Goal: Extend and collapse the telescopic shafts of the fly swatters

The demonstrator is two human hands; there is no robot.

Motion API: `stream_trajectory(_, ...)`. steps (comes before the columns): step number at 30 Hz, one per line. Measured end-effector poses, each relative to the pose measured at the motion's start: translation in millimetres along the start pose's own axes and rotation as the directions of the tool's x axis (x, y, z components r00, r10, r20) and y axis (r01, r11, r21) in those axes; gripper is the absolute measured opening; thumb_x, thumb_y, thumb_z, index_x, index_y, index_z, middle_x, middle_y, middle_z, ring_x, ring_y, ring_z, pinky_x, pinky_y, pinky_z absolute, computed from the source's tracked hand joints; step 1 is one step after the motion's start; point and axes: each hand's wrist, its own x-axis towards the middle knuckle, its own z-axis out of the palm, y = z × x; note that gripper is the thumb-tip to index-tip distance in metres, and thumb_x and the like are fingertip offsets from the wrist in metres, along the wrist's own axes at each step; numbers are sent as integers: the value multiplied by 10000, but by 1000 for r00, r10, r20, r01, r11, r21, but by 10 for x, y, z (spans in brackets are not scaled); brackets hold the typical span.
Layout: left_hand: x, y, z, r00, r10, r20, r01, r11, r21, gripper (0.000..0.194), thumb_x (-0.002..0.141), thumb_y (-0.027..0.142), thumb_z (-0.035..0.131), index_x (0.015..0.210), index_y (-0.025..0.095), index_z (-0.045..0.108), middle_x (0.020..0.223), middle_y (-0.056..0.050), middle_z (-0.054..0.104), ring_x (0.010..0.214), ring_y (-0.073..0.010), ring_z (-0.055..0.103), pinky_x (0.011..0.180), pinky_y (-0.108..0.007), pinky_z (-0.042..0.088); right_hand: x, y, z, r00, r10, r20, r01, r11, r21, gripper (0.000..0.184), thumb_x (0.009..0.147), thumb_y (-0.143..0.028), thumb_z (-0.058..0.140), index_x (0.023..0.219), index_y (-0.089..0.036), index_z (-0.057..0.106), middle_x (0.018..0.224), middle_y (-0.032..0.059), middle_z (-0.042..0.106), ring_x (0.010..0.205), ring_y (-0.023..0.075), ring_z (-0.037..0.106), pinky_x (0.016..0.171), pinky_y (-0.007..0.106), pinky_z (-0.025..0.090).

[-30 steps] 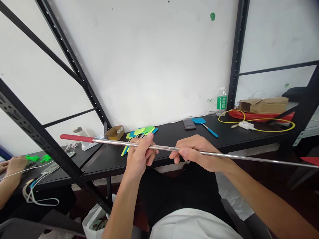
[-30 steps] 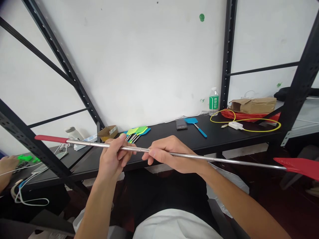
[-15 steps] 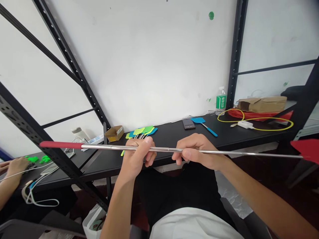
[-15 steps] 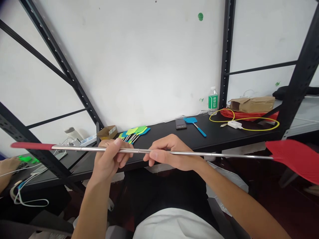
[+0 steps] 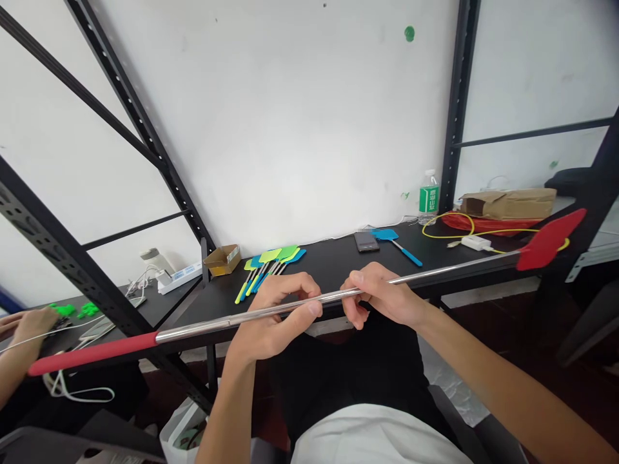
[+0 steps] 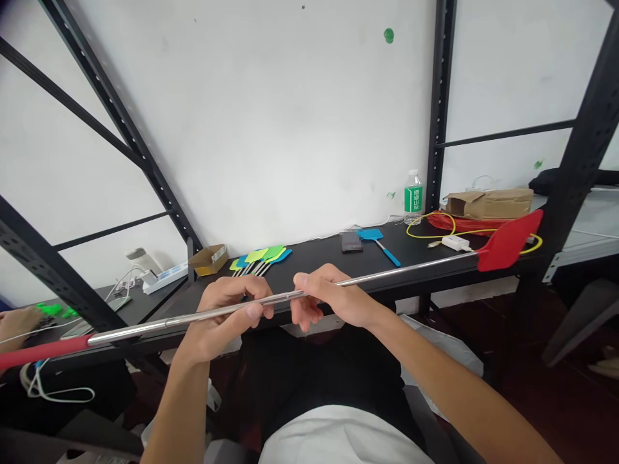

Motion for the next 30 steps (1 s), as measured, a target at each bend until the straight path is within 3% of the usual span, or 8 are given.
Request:
stream_trajectory(6,84,8,183,993,35,109,-22,993,-112,293,977,341,550,740,185,621,645,-33,672,587,-150,601,581,-268,429,-4,-37,75,990,56,132,-48,997,-62,558,1039,-480,459,754,-103,754,611,72,689,543,124,550,549,251,416)
stream_trajectory(12,105,-5,285,999,32,14,-30,990,-135,475,1021,349,463,611,172,625,574,-26,622,514,-121,536,524,-258,379,-13,-50,93,994,49,95,-42,997,-68,539,1045,-449,460,749,-102,747,608,63,680,557,126,594,561,245,431)
stream_trajectory(21,95,-26,319,993,-115,-10,100,904,-416,518,991,352,534,511,155,522,490,-15,545,440,-107,498,457,-255,336,-78,-188,126,992,-82,93,102,966,-238,450,1060,-393,452,847,-103,722,893,109,742,737,150,670,687,263,517)
stream_trajectory(27,116,35,311,973,-229,-9,195,848,-493,553,966,385,568,466,180,455,397,-21,499,469,-151,532,501,-285,367,-101,-260,107,973,-211,92,227,822,-522,349,1042,-306,479,913,-122,746,840,84,727,757,158,667,703,265,507)
stream_trajectory(30,109,36,290,978,-210,-8,179,853,-490,545,975,390,558,479,177,479,416,-21,500,489,-149,528,515,-289,378,-101,-262,107,967,-237,89,248,814,-525,338,1032,-295,495,912,-124,760,836,91,735,769,167,671,705,271,504)
